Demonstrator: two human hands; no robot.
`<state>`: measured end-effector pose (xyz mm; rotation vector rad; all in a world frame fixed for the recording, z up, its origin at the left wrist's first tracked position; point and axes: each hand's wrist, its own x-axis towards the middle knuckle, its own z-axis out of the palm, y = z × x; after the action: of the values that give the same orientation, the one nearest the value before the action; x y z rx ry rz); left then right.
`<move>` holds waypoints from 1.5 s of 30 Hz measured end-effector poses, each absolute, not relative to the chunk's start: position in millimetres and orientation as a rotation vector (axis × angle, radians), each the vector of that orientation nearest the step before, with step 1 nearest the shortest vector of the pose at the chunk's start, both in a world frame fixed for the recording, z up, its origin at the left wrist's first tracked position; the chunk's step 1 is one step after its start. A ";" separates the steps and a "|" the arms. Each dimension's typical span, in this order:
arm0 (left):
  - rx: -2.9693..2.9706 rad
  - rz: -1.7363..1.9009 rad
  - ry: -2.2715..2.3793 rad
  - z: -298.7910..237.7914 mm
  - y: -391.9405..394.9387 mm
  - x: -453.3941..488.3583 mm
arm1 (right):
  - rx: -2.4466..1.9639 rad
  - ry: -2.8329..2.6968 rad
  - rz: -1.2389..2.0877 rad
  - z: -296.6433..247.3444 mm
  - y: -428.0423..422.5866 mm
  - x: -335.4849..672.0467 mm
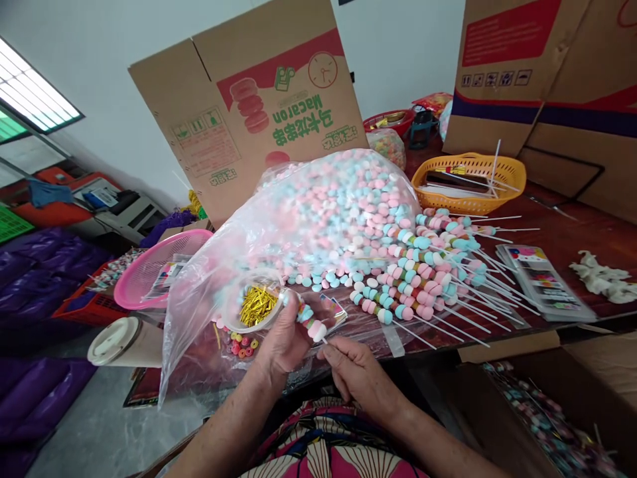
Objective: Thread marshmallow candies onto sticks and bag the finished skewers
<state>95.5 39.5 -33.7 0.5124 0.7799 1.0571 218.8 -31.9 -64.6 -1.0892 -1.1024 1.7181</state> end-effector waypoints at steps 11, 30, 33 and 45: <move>0.183 1.352 0.929 -14.5 73.5 73.1 | -1.189 -1.442 1.494 -71.3 -30.9 222.9; 0.109 1.117 0.881 -25.4 67.0 70.5 | -1.199 -1.759 1.187 -70.4 -29.5 228.1; 0.117 1.106 0.859 -29.5 62.0 76.0 | -1.210 -1.439 1.625 -67.9 -27.7 224.2; 0.452 1.158 0.761 -44.0 29.3 108.0 | -1.133 -1.273 1.688 -71.6 -19.0 212.0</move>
<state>108.0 29.3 -44.0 0.4520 0.7610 1.1577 212.0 -19.0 -71.6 -1.1328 -1.2728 1.6877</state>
